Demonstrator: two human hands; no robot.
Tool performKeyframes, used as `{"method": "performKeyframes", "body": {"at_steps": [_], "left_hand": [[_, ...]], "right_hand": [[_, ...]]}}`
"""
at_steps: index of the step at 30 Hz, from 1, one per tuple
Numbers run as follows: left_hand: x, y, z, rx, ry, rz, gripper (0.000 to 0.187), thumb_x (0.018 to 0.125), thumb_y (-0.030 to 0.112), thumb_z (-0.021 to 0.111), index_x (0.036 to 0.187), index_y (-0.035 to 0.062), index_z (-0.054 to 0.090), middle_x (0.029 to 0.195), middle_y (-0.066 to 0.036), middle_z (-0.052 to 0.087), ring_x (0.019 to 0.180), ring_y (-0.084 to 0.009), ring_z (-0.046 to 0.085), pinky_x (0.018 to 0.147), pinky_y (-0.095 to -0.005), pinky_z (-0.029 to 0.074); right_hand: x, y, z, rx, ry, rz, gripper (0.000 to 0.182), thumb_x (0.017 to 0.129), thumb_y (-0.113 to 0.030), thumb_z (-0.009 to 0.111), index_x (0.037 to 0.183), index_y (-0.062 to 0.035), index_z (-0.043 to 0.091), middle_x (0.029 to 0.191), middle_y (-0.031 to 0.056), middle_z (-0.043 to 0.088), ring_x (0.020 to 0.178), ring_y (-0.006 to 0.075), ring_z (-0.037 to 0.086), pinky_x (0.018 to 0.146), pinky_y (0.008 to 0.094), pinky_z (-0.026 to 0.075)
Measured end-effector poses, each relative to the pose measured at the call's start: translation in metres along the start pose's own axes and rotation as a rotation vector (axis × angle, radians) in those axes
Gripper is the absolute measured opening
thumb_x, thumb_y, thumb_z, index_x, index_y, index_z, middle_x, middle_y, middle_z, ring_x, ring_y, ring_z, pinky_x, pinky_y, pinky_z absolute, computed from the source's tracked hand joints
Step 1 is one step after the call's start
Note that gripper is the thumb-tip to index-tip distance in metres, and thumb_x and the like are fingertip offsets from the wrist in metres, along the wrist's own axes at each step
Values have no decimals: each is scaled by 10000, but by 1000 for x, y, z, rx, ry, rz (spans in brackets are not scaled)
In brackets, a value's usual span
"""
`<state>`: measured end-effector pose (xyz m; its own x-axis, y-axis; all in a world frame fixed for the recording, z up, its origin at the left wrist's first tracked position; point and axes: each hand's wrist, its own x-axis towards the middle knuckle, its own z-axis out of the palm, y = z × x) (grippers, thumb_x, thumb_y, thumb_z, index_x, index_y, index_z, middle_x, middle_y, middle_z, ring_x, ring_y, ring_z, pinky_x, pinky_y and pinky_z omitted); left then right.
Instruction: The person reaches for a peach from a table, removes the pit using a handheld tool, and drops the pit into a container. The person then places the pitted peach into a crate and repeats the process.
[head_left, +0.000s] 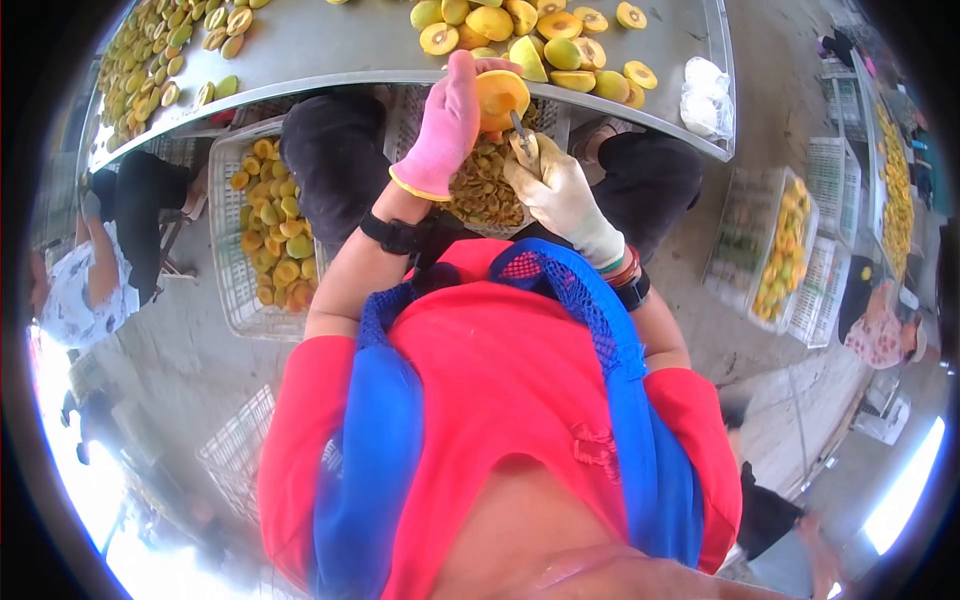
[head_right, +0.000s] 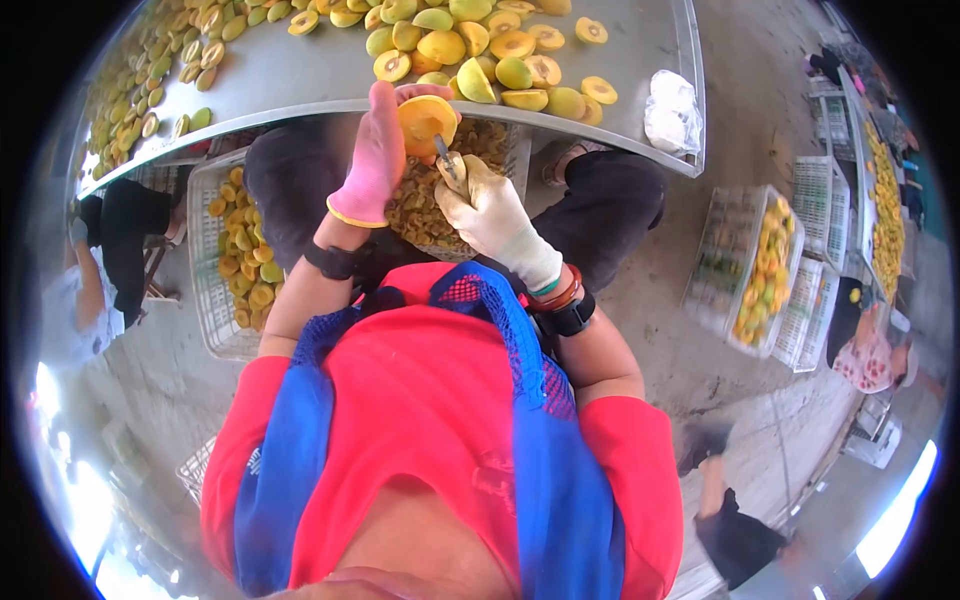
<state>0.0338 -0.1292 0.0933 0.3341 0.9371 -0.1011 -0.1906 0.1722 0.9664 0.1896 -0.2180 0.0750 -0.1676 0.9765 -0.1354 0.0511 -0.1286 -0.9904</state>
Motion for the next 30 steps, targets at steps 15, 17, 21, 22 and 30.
{"method": "performKeyframes", "body": {"at_steps": [15,17,21,22,30], "left_hand": [[-7,-31,12,-23,133,220,546,1104,463,348,1133,17,662,850,2,654,623,-11,456,568,-187,382],[-7,-33,11,-49,124,228,575,1104,476,327,1141,7,658,878,-20,677,677,-36,518,633,-204,434],[-11,-23,9,-96,59,175,706,1057,601,294,1175,1,646,952,-69,708,834,-100,629,743,-240,509],[-13,-19,9,-119,40,128,759,1035,655,284,1186,3,643,975,-81,714,875,-116,649,754,-246,519],[-3,-24,-8,-25,163,239,707,1050,615,322,1208,5,641,913,-65,708,755,-121,667,609,-256,530]], "right_hand": [[10,13,26,80,-31,25,157,962,-102,589,1038,21,528,786,110,636,749,271,663,660,426,506],[9,2,27,235,-81,106,150,977,-118,586,1064,-6,537,760,33,595,677,170,606,587,369,484],[3,-20,15,417,-231,398,97,967,-100,578,1036,-94,510,711,-52,482,513,30,414,451,221,305],[3,-20,12,438,-273,424,106,966,-110,581,1039,-96,504,704,-53,473,501,32,399,444,223,293],[1,11,-1,-303,-374,-148,91,923,-50,589,848,-66,539,757,66,500,536,219,501,458,343,392]]}}
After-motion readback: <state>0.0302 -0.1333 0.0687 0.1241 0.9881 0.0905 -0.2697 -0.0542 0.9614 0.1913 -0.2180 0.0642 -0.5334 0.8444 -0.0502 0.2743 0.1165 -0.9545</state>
